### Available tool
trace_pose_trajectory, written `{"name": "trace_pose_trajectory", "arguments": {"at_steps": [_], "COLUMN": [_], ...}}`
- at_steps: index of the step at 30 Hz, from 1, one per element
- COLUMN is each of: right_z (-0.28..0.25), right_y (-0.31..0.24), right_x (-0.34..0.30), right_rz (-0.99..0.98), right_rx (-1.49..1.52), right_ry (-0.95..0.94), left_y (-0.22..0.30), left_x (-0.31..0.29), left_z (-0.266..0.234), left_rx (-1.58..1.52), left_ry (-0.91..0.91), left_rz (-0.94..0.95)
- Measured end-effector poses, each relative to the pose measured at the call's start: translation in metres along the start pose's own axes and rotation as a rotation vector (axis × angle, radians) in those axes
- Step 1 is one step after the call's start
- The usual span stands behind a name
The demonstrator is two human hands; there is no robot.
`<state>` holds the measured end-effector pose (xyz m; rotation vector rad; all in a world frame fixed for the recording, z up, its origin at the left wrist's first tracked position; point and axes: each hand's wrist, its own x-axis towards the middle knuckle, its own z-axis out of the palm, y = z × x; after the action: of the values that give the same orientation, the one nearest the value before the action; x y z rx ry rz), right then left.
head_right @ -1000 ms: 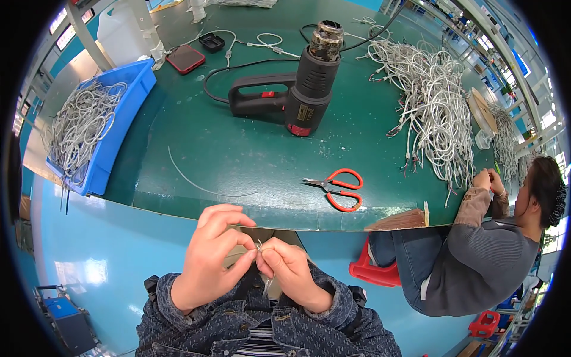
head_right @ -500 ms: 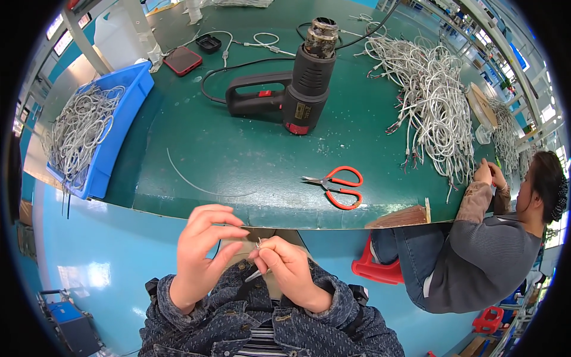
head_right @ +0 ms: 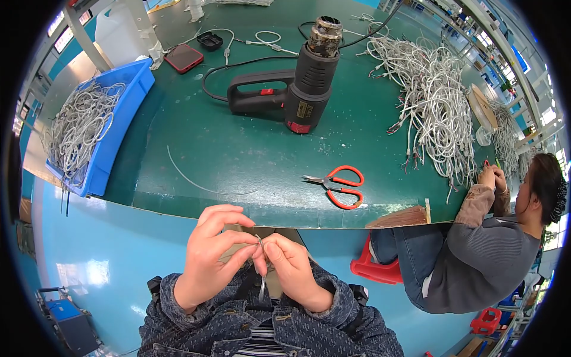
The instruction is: Assemble electrical cables by placing heat-shrink sleeves onto wires and using a heat gun to secure them.
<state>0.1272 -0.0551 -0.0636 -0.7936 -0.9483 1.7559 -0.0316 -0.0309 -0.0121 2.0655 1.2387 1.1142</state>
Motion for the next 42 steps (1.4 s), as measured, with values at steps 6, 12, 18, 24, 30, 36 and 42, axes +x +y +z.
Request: {"name": "trace_pose_trajectory", "arguments": {"at_steps": [6,12,18,24,30,36,42], "right_z": [0.001,0.003,-0.002,-0.004,-0.003,-0.004,-0.006], "right_y": [-0.002,-0.005,-0.005,-0.005,-0.006,-0.007,-0.008], "right_x": [0.001,0.001,-0.001,0.0,0.0,0.001,0.002], "right_rz": [0.078,0.036,0.05,0.057,0.062,0.068,0.086], "right_rx": [0.141,-0.105,-0.085,-0.095,-0.106,-0.119,-0.145], "right_ry": [-0.015,0.061,0.032,0.022,0.026,0.032,0.016], "left_y": [0.001,-0.005,-0.01,-0.012,-0.014,-0.018,-0.025], "left_x": [0.001,0.001,0.002,0.002,0.002,0.0,-0.001], "left_z": [0.002,0.003,0.002,0.003,0.0,-0.001,-0.002], "left_rx": [0.008,-0.053,-0.135,-0.18,-0.296,-0.373,-0.531], "left_ry": [0.007,-0.005,-0.032,-0.038,-0.075,-0.119,-0.186], "left_rz": [0.002,0.007,0.01,-0.014,-0.059,-0.113,-0.196]}}
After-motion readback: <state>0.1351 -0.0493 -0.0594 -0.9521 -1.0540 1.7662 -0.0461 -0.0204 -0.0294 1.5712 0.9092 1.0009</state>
